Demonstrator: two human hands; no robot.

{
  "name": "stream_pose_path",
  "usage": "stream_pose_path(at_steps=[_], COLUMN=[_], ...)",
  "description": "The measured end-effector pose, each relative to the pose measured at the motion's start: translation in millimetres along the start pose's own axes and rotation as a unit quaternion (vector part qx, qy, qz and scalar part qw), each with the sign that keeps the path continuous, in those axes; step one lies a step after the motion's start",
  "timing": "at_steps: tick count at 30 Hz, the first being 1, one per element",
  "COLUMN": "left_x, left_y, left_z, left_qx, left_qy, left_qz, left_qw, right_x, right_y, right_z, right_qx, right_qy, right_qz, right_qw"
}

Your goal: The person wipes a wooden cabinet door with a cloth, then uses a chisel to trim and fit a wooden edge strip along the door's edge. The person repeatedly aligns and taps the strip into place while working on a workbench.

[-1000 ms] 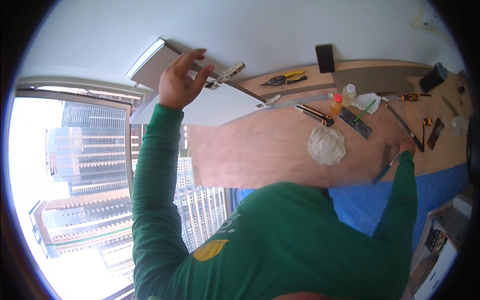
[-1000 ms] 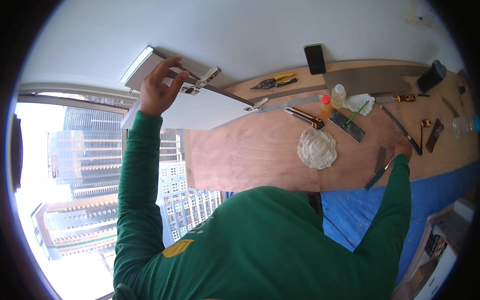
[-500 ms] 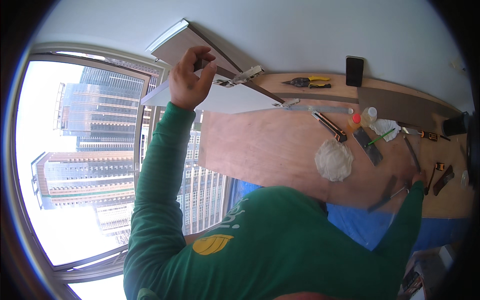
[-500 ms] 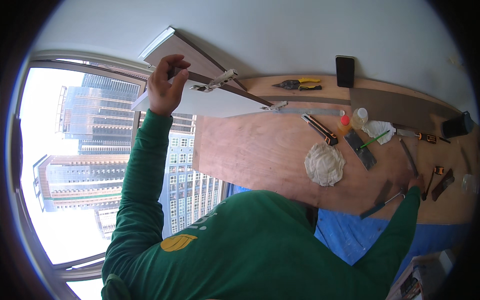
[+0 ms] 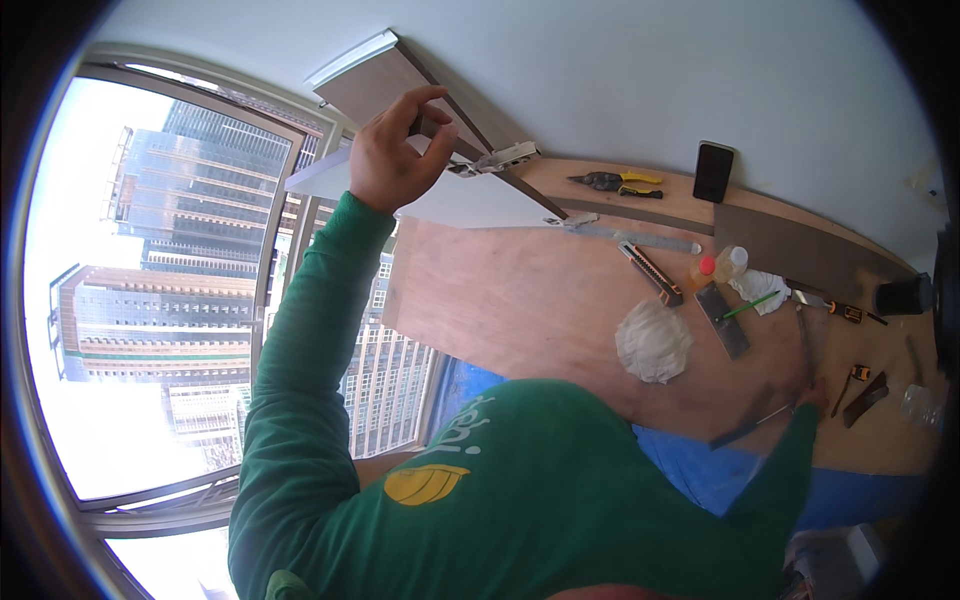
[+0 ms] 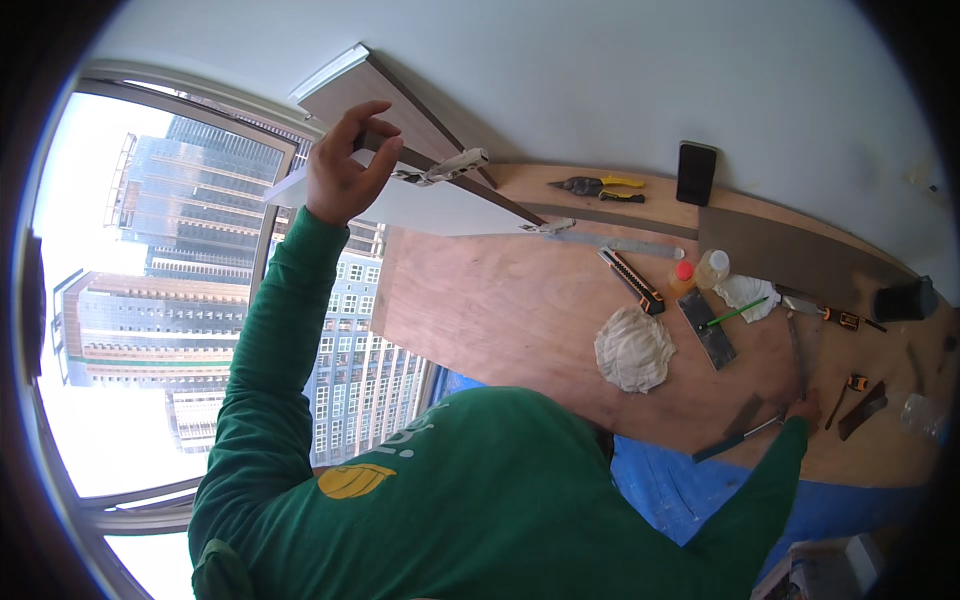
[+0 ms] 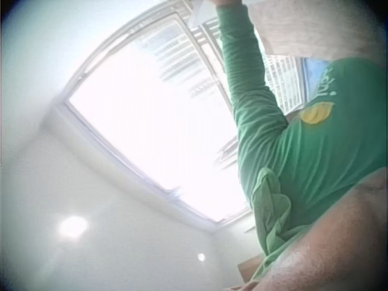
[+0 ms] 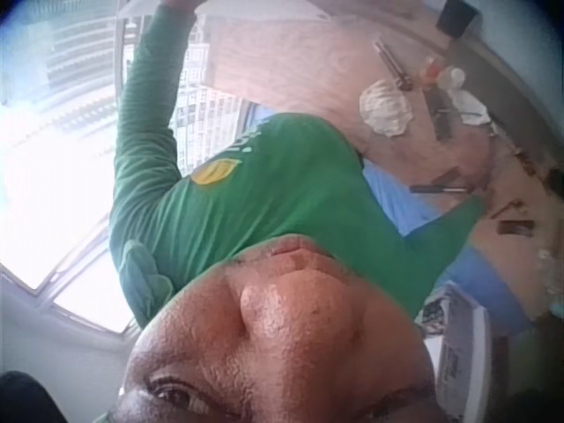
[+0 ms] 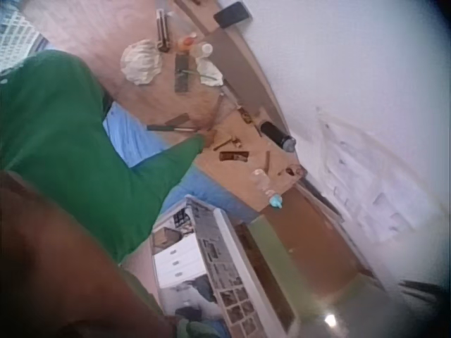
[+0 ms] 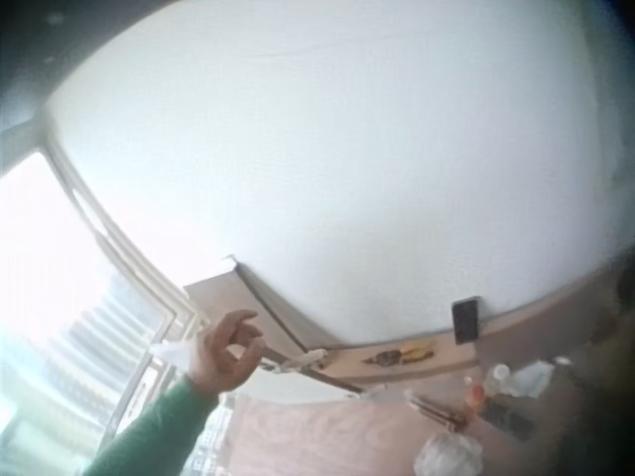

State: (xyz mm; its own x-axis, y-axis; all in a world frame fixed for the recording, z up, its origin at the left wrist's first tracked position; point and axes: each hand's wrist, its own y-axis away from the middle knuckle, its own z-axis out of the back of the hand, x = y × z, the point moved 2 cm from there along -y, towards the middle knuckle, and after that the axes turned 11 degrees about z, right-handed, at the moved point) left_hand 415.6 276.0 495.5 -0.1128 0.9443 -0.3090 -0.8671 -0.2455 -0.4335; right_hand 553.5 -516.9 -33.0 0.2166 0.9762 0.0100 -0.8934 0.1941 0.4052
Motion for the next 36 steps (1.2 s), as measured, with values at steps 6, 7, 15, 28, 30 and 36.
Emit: stream_pose_path(at_steps=[6,7,15,28,30,36], left_x=[7,13,78,90,87,68], left_y=[14,20,46,44,52,65], left_z=[25,28,54,95,104,92], left_qx=[-0.022,-0.033,-0.042,-0.136,-0.121,-0.057], left_qy=[-0.025,-0.035,-0.185,-0.139,-0.139,-0.137], left_qz=[-0.057,-0.055,-0.039,-0.093,-0.093,-0.082], left_qw=[0.998,0.997,0.981,0.977,0.978,0.985], right_x=[14,14,-35,-3,41,171], right_y=[20,26,83,206,238,314], right_z=[10,9,-52,-26,-2,100], right_qx=[-0.08,-0.092,-0.178,-0.229,-0.184,-0.195], right_qy=[0.033,0.014,-0.218,-0.479,-0.648,-0.658], right_qz=[0.043,0.037,0.124,0.009,-0.047,0.091], right_qw=[0.995,0.995,0.952,0.847,0.738,0.722])
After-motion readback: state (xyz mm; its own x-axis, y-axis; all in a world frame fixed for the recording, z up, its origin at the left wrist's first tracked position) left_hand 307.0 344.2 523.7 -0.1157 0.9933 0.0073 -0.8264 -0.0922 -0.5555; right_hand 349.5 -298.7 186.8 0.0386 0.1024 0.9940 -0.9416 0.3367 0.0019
